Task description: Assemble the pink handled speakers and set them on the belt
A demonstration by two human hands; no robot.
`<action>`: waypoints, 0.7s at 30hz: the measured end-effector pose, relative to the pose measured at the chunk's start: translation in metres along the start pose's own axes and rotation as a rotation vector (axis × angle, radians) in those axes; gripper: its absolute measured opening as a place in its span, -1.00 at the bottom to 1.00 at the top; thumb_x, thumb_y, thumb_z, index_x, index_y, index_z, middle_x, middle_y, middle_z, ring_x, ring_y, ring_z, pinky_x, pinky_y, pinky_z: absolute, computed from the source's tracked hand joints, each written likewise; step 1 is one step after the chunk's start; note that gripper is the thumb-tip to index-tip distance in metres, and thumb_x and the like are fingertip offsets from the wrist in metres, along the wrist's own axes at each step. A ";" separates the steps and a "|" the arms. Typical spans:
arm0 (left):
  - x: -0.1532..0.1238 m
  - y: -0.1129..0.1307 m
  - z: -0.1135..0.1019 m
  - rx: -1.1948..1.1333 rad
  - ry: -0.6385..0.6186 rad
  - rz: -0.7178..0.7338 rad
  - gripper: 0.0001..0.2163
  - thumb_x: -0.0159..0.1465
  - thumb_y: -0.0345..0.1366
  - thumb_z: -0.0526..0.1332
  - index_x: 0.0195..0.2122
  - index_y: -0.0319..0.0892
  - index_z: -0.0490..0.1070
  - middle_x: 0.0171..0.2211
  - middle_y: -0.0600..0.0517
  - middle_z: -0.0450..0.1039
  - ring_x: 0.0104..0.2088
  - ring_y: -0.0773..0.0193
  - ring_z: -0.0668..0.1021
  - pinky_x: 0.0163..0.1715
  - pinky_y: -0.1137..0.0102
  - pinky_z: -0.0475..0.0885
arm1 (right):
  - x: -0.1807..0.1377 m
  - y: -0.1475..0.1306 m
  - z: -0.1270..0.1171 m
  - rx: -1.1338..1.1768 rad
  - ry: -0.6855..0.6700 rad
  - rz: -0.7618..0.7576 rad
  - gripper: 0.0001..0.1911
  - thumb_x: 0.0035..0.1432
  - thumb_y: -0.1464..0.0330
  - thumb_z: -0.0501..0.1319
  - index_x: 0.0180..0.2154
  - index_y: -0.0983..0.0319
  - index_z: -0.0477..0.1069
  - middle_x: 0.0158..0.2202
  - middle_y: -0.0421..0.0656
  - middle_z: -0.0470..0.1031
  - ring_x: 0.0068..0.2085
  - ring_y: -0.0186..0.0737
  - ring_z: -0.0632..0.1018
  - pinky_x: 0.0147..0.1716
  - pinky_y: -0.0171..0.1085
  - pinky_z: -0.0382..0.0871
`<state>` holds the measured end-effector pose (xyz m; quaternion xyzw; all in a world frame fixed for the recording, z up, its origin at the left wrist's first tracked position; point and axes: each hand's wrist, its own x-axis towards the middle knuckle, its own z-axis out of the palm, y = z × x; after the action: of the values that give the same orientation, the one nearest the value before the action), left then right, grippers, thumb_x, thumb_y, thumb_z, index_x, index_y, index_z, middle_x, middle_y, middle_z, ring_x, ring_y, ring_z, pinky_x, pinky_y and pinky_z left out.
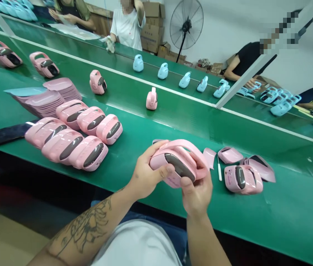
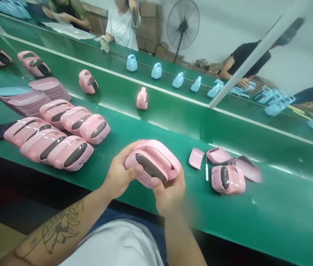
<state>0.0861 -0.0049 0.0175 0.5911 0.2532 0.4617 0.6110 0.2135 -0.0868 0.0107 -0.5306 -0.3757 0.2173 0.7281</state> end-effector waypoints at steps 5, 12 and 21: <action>0.054 -0.024 -0.032 0.223 0.087 0.040 -0.34 0.41 0.10 0.23 0.43 -0.12 0.23 0.40 -0.26 0.33 0.30 -0.11 0.52 0.27 -0.02 0.48 | 0.106 0.026 -0.023 -0.536 0.246 0.047 -0.42 0.10 0.05 0.45 0.06 0.23 0.49 -0.02 -0.07 0.58 -0.05 -0.04 0.60 0.02 -0.05 0.52; 0.061 -0.041 -0.065 0.704 -0.221 -0.015 -0.21 0.13 -0.08 0.52 0.37 -0.12 0.35 0.43 -0.21 0.32 0.46 -0.23 0.33 0.48 -0.11 0.23 | 0.254 0.097 -0.031 -0.788 0.372 0.189 -0.60 0.38 0.19 0.34 0.14 0.25 0.47 0.15 -0.03 0.53 0.07 -0.05 0.61 0.08 0.04 0.58; 0.057 -0.036 -0.065 0.844 -0.283 0.151 -0.42 0.23 -0.14 0.45 0.27 -0.10 0.46 0.30 -0.13 0.52 0.34 -0.08 0.52 0.43 -0.03 0.35 | 0.208 0.091 -0.042 -0.853 0.265 -0.005 -0.37 0.27 0.35 0.28 0.33 0.34 0.26 0.43 0.24 0.17 0.47 0.20 0.19 0.40 0.20 0.14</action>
<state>0.0652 0.0811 -0.0147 0.8628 0.2894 0.2758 0.3094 0.3835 0.0677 -0.0150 -0.8058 -0.3362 -0.0286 0.4866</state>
